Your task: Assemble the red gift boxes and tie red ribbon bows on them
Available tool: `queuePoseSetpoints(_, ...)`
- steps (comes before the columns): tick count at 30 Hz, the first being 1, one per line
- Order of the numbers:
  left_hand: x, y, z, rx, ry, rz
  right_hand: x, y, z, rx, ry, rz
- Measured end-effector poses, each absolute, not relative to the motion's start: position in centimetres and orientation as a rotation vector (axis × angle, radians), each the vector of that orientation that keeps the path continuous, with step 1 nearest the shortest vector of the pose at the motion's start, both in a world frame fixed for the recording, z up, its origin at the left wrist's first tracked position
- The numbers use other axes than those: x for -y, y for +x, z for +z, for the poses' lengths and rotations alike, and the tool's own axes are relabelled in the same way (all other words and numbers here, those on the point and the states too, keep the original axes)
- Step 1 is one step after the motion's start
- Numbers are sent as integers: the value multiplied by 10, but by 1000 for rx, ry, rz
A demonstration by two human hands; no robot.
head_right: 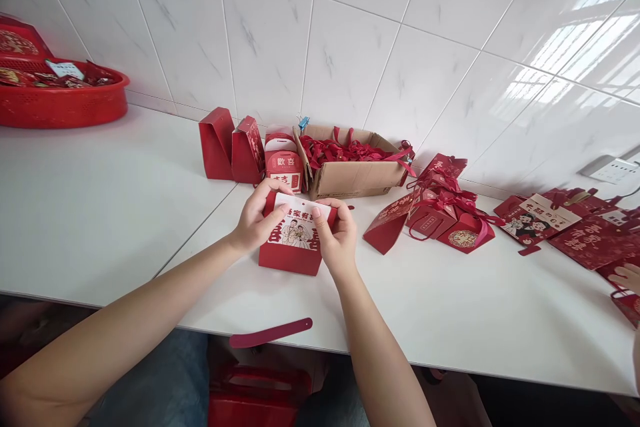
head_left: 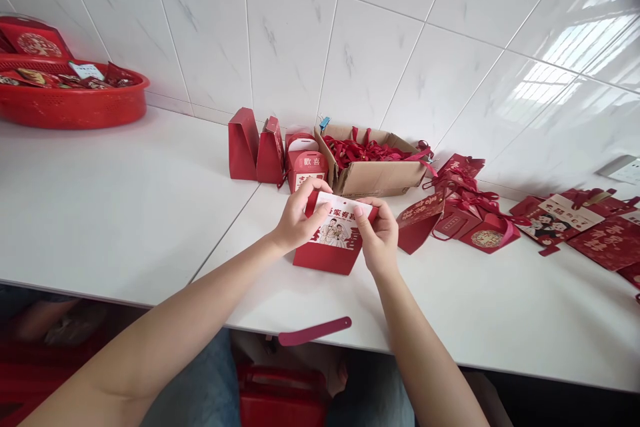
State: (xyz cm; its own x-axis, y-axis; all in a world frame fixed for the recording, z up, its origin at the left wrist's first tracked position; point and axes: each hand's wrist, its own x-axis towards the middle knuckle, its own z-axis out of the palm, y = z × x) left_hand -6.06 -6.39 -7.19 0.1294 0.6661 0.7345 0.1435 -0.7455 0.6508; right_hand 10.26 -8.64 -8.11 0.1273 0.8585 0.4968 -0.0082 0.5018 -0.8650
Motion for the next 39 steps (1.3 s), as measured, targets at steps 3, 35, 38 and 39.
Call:
queuePoseSetpoints(3,65,-60,-72,-803,1976,1645,87,102,-80,1286,-841,786)
queuePoseSetpoints(35,62,-60,-73,-771,1982,1634,89,105,-76,1412,-896,727)
queuePoseSetpoints(38,63,-60,-72,-788,1978,1633,89,106,-76,1413,-881,732)
queuePoseSetpoints(39,63,-60,-72,-796,1981,1630,89,105,-76,1413,-881,726)
